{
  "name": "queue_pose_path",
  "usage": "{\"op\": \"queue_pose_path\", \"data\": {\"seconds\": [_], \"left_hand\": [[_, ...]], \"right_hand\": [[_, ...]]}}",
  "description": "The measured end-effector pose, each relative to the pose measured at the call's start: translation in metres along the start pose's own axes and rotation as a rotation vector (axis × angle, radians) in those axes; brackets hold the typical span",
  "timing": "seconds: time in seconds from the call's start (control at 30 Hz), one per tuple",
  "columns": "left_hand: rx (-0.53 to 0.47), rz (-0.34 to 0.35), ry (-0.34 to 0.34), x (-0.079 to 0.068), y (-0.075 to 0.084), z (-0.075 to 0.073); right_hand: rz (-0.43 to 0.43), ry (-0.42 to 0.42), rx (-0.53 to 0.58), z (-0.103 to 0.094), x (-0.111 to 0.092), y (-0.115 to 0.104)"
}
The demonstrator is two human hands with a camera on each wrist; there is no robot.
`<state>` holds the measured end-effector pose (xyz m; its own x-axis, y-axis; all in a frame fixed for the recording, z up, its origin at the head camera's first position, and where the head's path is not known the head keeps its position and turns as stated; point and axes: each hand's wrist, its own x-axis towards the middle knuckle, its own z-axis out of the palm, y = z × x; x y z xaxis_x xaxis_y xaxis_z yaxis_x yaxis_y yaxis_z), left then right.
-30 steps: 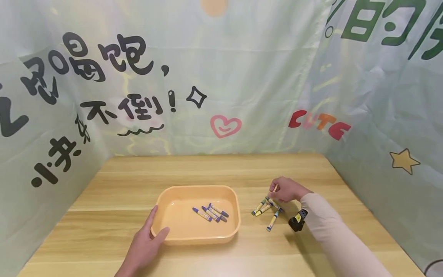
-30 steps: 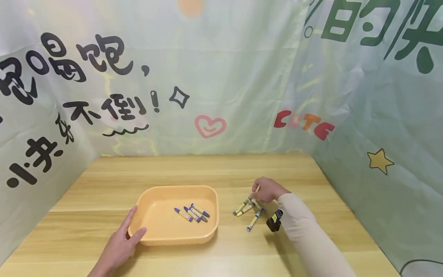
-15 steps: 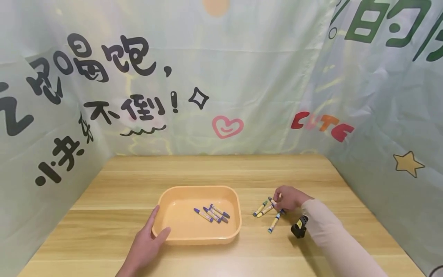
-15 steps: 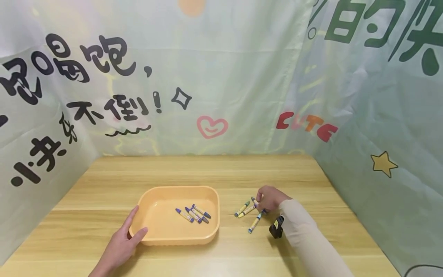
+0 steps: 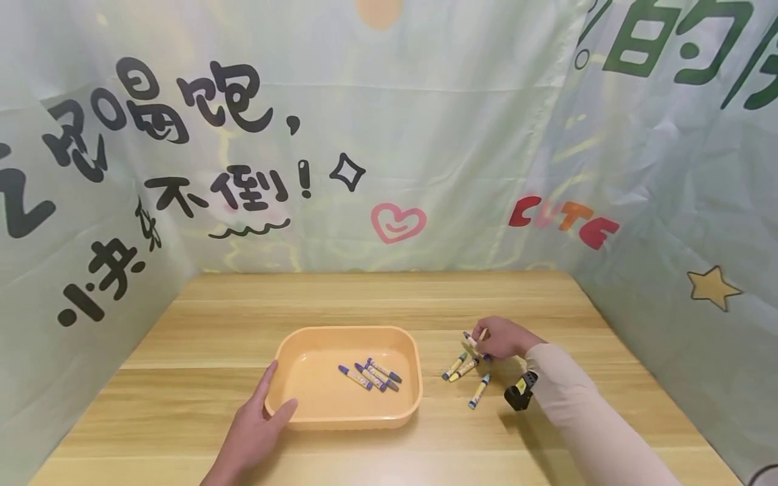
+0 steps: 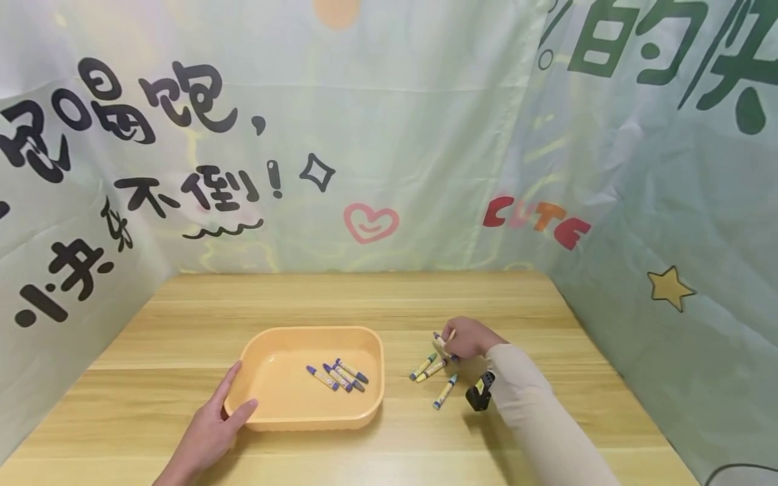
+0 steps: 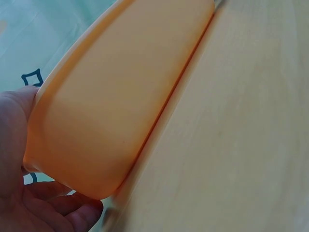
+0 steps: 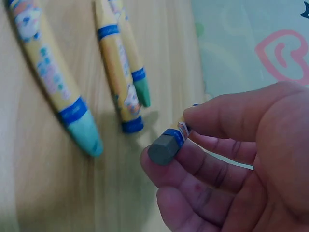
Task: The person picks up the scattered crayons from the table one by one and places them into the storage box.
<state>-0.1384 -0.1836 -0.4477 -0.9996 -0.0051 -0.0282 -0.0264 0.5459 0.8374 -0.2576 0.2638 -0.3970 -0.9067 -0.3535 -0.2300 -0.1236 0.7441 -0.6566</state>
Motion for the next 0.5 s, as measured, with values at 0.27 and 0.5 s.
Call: {"op": "queue_pose_path", "data": {"seconds": [0.27,0.5], "left_hand": [[-0.025,-0.004,-0.007,0.000,-0.001,0.000],[-0.020,0.004,-0.003,0.000,-0.002,0.000]], "right_hand": [[-0.027,-0.005,0.010,0.002,0.009,-0.022],[-0.022,-0.005,0.006,0.004,0.017,-0.040]]}}
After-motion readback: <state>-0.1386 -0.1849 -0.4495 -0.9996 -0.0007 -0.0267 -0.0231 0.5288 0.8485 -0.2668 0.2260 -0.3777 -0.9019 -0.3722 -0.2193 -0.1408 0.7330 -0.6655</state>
